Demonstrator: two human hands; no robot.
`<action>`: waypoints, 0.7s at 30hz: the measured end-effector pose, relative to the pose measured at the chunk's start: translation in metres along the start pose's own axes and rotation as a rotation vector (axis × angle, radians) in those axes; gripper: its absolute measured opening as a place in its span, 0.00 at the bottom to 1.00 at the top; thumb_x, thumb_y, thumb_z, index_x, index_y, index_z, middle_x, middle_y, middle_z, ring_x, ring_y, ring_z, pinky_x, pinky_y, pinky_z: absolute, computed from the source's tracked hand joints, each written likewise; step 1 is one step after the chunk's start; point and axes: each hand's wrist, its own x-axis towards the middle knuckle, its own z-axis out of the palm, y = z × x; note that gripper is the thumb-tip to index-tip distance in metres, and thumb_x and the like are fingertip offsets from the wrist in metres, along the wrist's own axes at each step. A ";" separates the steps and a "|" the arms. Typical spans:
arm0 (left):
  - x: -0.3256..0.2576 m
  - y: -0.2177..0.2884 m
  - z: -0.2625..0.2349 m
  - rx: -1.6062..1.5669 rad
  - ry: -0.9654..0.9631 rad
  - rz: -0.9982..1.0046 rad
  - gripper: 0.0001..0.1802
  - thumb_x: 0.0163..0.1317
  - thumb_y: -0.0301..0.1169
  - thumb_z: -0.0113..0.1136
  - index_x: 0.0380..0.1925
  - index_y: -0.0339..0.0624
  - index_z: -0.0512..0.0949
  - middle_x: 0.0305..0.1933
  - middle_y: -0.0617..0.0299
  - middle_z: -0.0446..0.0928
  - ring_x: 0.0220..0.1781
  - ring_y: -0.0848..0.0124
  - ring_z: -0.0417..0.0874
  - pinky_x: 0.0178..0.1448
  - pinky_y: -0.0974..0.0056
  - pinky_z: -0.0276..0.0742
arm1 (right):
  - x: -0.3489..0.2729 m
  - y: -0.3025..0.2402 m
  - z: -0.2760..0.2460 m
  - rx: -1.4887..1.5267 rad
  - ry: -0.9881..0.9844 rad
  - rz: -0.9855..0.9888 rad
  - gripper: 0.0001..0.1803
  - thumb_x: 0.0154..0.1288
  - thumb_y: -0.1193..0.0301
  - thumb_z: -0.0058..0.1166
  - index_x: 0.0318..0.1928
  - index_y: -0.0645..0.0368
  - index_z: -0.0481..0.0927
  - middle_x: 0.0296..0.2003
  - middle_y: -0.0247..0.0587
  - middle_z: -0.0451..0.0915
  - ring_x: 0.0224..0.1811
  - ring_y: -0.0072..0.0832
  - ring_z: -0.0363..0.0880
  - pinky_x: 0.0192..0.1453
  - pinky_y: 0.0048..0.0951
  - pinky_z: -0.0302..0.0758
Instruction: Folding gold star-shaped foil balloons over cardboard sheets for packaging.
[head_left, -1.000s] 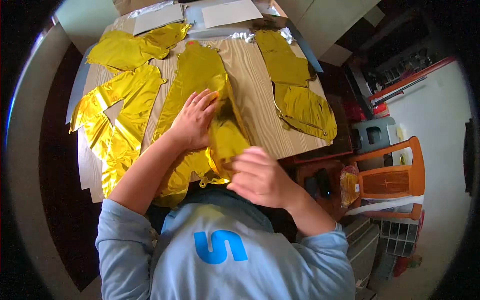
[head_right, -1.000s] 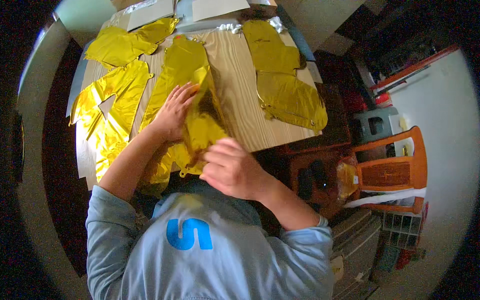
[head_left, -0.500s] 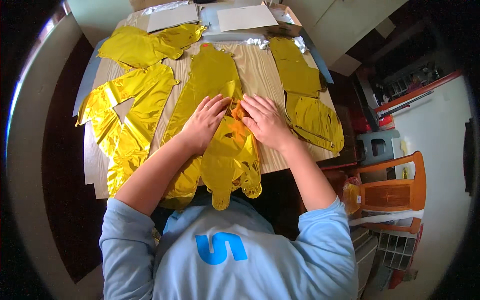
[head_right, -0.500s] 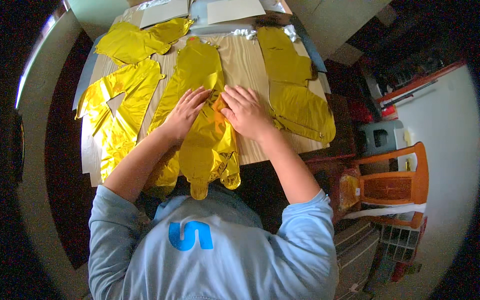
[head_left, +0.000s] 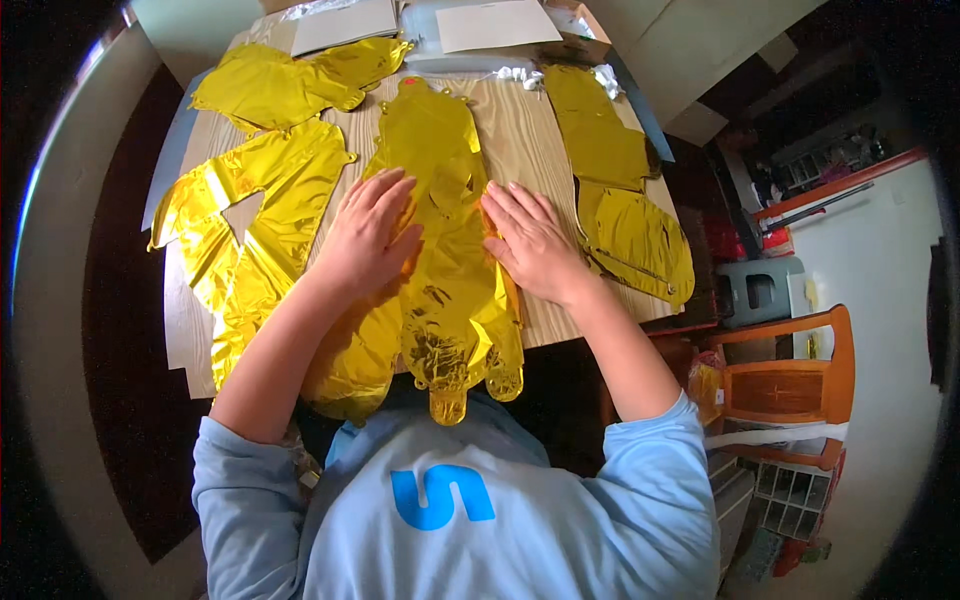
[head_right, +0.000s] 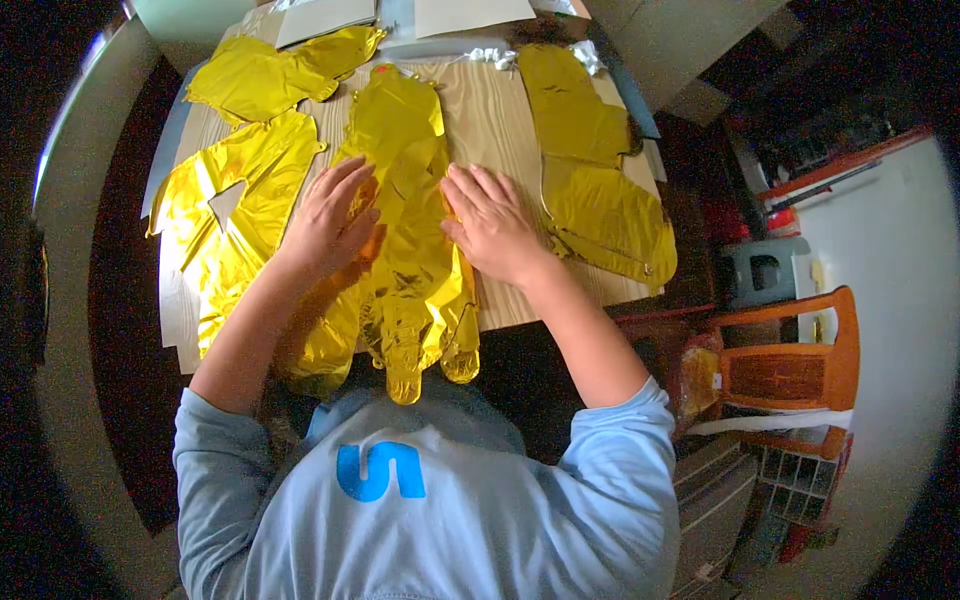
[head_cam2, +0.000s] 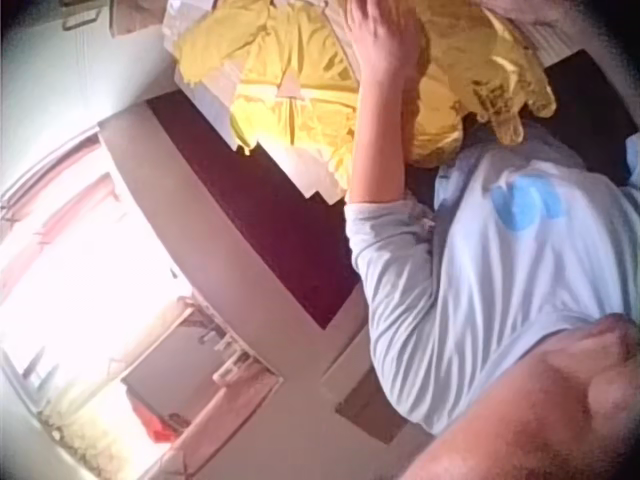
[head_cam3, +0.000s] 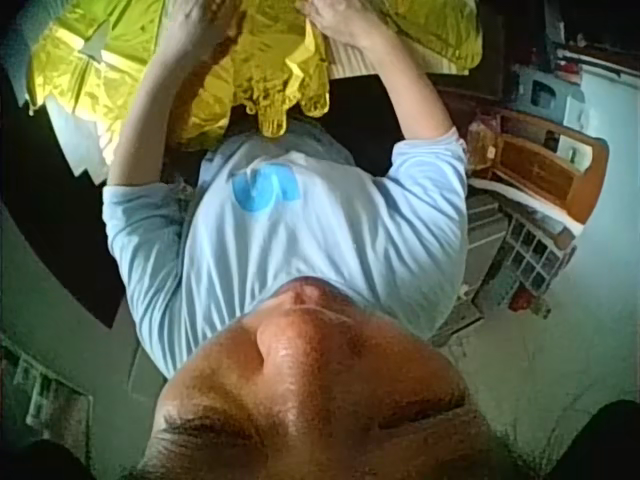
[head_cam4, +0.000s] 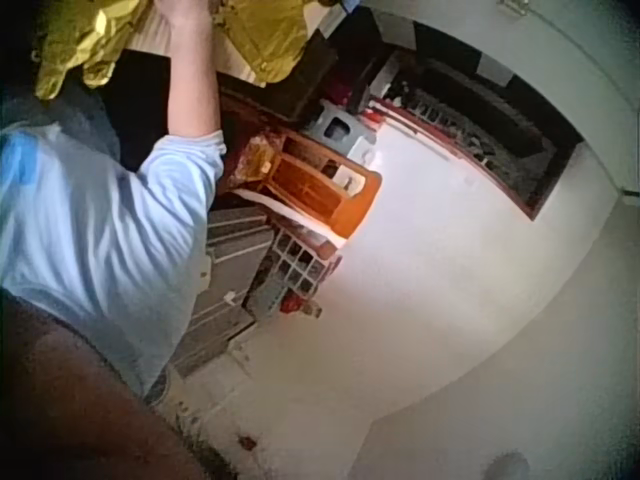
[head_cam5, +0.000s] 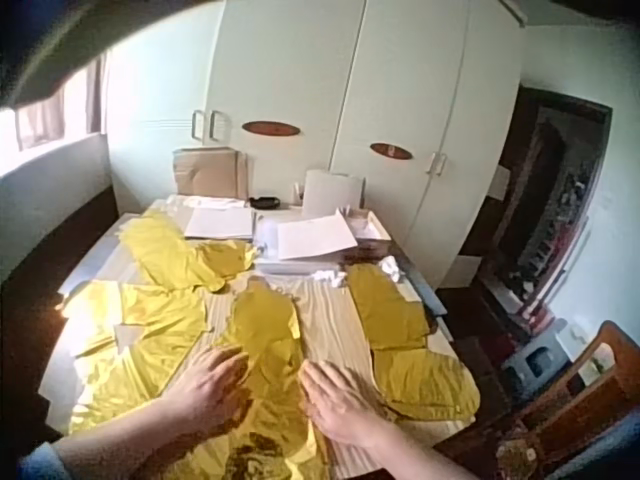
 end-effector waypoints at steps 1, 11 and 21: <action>-0.007 -0.004 0.003 0.031 -0.018 -0.018 0.33 0.63 0.37 0.64 0.66 0.36 0.70 0.71 0.44 0.68 0.74 0.46 0.67 0.76 0.47 0.62 | 0.000 0.000 0.000 -0.001 0.001 -0.006 0.32 0.79 0.58 0.45 0.75 0.61 0.61 0.77 0.47 0.58 0.79 0.46 0.52 0.81 0.47 0.49; -0.017 -0.011 0.010 0.148 -0.107 -0.012 0.35 0.66 0.47 0.60 0.66 0.36 0.70 0.72 0.46 0.67 0.78 0.50 0.62 0.80 0.45 0.52 | 0.000 -0.001 0.002 -0.031 -0.002 -0.008 0.33 0.80 0.55 0.42 0.76 0.60 0.59 0.77 0.47 0.56 0.80 0.46 0.51 0.81 0.46 0.48; 0.051 0.037 0.041 0.022 -0.175 0.262 0.27 0.71 0.41 0.52 0.65 0.37 0.72 0.69 0.48 0.72 0.75 0.53 0.66 0.80 0.45 0.52 | -0.002 0.000 0.002 0.008 -0.058 0.033 0.34 0.78 0.53 0.41 0.76 0.57 0.59 0.77 0.48 0.56 0.81 0.48 0.47 0.83 0.49 0.41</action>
